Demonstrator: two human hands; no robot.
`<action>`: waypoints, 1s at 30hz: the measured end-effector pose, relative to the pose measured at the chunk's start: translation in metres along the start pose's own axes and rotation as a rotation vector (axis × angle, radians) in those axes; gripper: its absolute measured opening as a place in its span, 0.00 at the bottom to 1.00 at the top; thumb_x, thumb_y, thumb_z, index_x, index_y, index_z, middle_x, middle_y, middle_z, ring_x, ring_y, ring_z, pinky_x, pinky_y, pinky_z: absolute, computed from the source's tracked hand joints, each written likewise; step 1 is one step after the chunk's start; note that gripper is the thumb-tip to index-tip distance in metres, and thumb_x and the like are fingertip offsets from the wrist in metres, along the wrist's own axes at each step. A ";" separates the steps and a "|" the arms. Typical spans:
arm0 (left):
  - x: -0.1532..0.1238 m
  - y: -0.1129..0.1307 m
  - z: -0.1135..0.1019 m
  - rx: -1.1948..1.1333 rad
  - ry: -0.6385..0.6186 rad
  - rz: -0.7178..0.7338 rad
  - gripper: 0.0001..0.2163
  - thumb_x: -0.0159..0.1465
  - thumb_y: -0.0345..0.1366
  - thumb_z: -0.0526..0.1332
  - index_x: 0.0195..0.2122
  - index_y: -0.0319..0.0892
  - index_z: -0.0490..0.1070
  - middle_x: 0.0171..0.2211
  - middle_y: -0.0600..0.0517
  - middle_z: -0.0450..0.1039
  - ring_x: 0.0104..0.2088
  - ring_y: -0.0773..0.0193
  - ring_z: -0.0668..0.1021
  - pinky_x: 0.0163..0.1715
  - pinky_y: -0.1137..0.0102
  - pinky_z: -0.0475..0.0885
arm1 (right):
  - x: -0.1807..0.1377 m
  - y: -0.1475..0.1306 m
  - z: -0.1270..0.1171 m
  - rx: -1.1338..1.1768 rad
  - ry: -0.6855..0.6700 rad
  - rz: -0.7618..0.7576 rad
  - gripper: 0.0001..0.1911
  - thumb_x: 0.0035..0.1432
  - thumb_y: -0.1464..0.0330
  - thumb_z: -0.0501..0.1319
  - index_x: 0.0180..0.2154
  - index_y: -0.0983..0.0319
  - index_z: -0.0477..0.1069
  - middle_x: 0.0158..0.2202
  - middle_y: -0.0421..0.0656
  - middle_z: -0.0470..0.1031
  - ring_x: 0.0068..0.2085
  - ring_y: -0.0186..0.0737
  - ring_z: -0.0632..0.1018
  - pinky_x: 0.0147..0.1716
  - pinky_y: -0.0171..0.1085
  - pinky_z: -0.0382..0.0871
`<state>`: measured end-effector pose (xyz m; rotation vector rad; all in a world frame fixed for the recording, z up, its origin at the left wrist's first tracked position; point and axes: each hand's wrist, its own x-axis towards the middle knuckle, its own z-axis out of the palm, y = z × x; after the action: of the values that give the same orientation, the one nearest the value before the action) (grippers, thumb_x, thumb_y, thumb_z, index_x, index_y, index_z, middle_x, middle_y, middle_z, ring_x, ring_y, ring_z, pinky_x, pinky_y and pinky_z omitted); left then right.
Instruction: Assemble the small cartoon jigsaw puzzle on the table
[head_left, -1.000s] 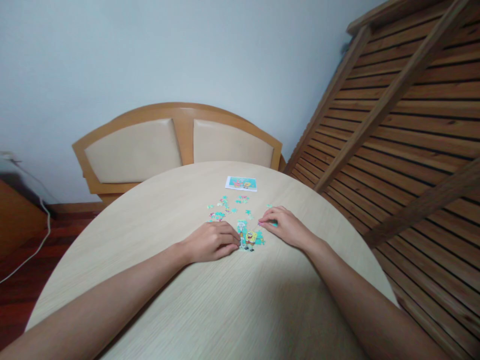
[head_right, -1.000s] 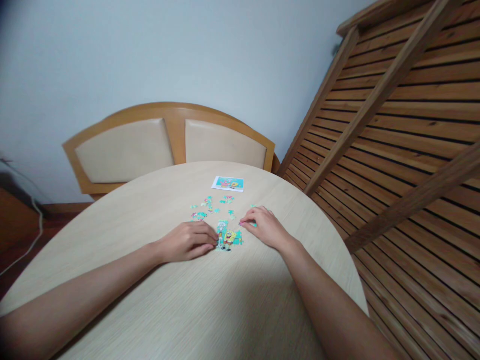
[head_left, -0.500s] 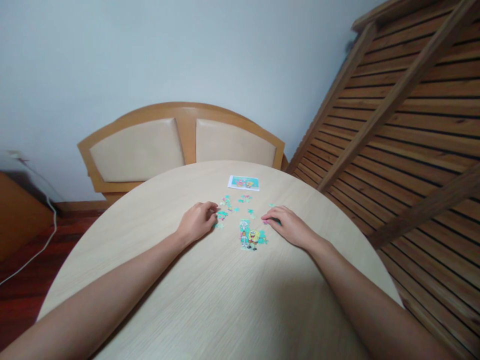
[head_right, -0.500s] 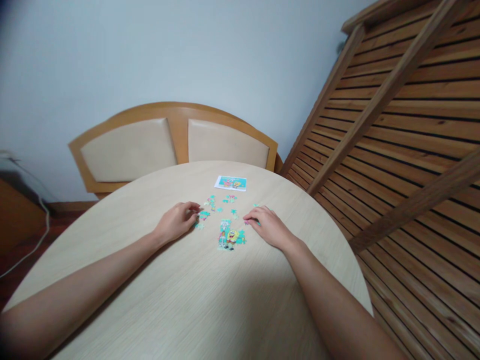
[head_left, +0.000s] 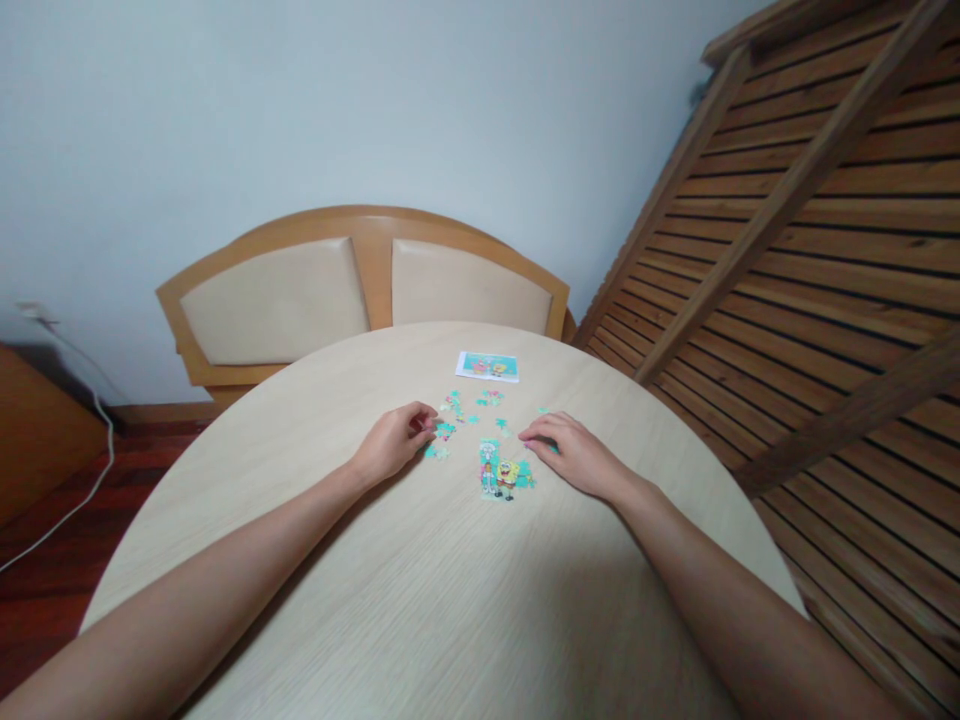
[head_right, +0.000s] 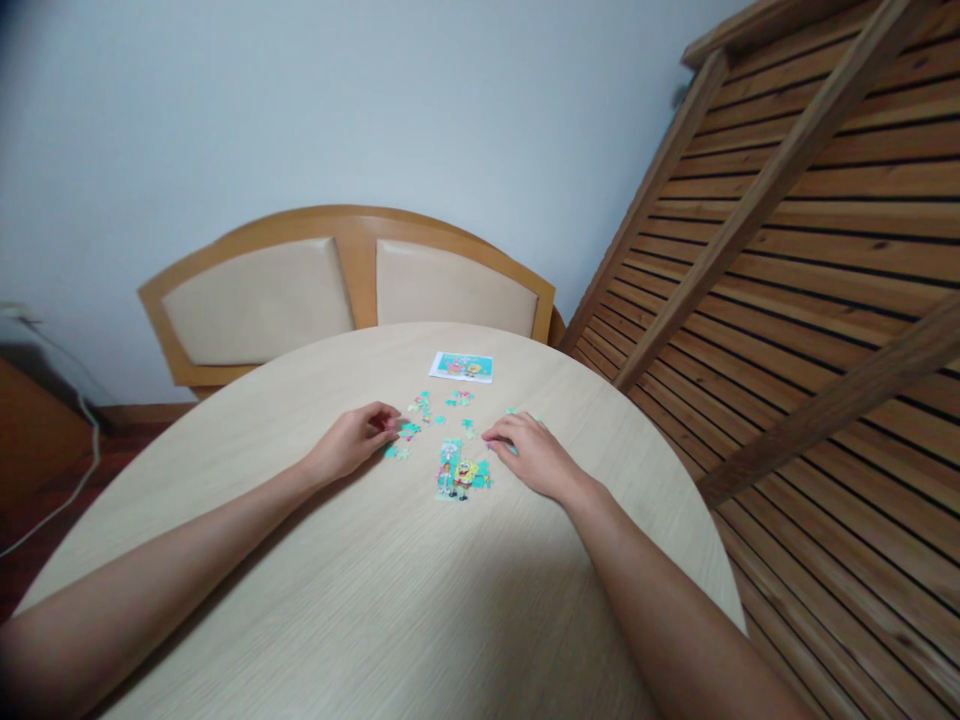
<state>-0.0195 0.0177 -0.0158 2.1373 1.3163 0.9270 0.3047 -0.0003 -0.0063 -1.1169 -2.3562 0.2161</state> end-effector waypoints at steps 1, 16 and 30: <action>-0.001 0.002 0.001 -0.007 0.002 0.003 0.10 0.62 0.37 0.60 0.43 0.41 0.72 0.35 0.50 0.78 0.34 0.62 0.79 0.36 0.68 0.73 | 0.000 -0.004 0.000 0.012 0.003 -0.011 0.09 0.67 0.68 0.58 0.43 0.58 0.78 0.43 0.46 0.80 0.46 0.46 0.76 0.48 0.47 0.69; -0.012 0.031 0.028 -0.361 -0.039 0.040 0.10 0.63 0.37 0.63 0.44 0.37 0.72 0.36 0.48 0.78 0.34 0.64 0.80 0.35 0.69 0.76 | 0.003 -0.034 0.007 0.088 -0.109 -0.189 0.14 0.63 0.62 0.63 0.49 0.57 0.78 0.49 0.48 0.78 0.52 0.47 0.76 0.54 0.48 0.68; -0.014 0.029 0.035 -0.418 -0.096 0.060 0.10 0.66 0.38 0.62 0.45 0.37 0.69 0.34 0.48 0.78 0.34 0.63 0.81 0.39 0.66 0.77 | 0.003 -0.032 0.008 0.075 -0.117 -0.186 0.14 0.61 0.63 0.65 0.49 0.57 0.78 0.48 0.47 0.78 0.51 0.47 0.75 0.55 0.47 0.68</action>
<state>0.0197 -0.0086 -0.0235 1.8764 0.9195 1.0080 0.2773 -0.0182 -0.0003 -0.8649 -2.5154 0.3077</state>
